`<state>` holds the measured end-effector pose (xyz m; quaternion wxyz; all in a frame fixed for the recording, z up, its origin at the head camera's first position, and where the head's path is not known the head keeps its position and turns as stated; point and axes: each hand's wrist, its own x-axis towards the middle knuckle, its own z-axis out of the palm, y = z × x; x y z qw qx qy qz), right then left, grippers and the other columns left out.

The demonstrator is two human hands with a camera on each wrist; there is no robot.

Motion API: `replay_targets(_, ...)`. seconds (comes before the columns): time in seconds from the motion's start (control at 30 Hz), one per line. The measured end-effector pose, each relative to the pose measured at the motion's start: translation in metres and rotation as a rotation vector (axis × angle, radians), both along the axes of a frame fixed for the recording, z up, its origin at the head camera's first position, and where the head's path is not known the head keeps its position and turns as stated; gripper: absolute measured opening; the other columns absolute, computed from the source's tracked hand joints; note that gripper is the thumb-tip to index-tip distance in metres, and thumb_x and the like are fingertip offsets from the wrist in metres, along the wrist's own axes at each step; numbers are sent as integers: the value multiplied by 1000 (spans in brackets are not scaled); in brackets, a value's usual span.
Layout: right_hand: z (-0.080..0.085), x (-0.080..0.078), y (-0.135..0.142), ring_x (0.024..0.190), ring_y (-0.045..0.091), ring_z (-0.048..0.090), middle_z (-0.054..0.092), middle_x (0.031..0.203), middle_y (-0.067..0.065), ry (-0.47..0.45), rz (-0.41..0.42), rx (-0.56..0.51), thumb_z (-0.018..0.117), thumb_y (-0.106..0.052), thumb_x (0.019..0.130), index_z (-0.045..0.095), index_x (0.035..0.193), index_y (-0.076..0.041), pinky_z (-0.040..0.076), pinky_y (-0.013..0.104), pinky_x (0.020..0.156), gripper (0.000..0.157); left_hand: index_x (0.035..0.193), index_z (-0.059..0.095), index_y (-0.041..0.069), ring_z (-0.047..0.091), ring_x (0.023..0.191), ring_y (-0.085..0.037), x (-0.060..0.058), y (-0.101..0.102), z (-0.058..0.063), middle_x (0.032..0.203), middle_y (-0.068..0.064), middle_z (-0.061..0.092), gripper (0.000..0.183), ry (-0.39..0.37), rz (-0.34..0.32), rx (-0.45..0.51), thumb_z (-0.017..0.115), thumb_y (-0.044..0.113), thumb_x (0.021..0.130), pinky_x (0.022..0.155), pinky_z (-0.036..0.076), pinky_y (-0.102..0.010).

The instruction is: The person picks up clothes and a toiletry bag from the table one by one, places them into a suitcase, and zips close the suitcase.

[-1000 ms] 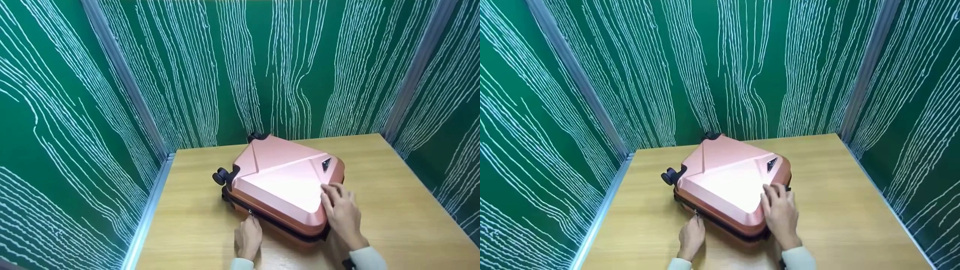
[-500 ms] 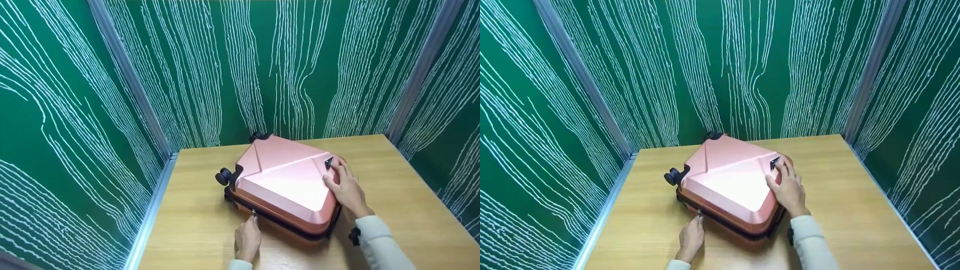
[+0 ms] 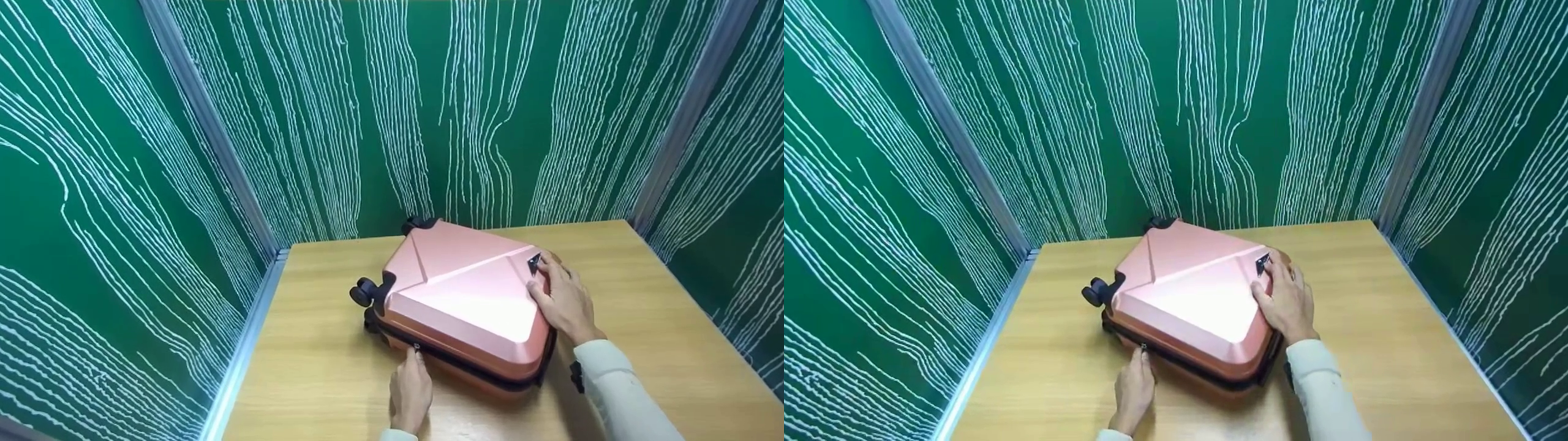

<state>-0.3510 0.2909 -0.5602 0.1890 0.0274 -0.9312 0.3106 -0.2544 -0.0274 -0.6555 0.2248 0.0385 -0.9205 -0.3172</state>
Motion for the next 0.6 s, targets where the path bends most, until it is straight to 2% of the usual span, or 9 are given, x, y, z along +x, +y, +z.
replay_targets(0.1,1,0,-1,139,53,38,44,158,20,20,-10,33,54,-46,101,48,148,-10,32,75,105,60,89,59,12,69,66,-37,-2,0,1,70,-11,68,18,37,2,17,52,16,105,55,49,-47)
replay_targets(0.2,3,-2,-1,128,52,42,45,158,18,29,-20,80,53,-51,100,44,154,-15,37,71,96,65,84,58,14,69,70,-36,-3,1,1,73,-9,67,23,55,-2,45,52,17,105,58,49,-46)
replay_targets(0.37,8,-5,-2,114,50,42,39,161,17,-9,-15,148,47,-59,101,39,159,-19,36,62,88,71,78,57,16,69,73,-35,-5,2,0,73,-6,65,27,69,-8,85,54,18,105,60,49,-45)
replay_targets(0.5,10,-7,-3,115,51,41,39,159,17,-35,-8,134,46,-61,101,46,155,-18,33,64,90,69,75,54,16,69,71,-36,-5,3,0,72,-8,66,29,82,19,73,55,19,104,57,48,-45)
replay_targets(0.6,13,-11,-6,126,54,38,42,157,16,-26,-9,106,48,-61,100,51,149,-16,31,69,98,67,75,55,15,70,72,-37,-4,4,3,74,-10,68,30,69,43,61,54,21,104,56,48,-46)
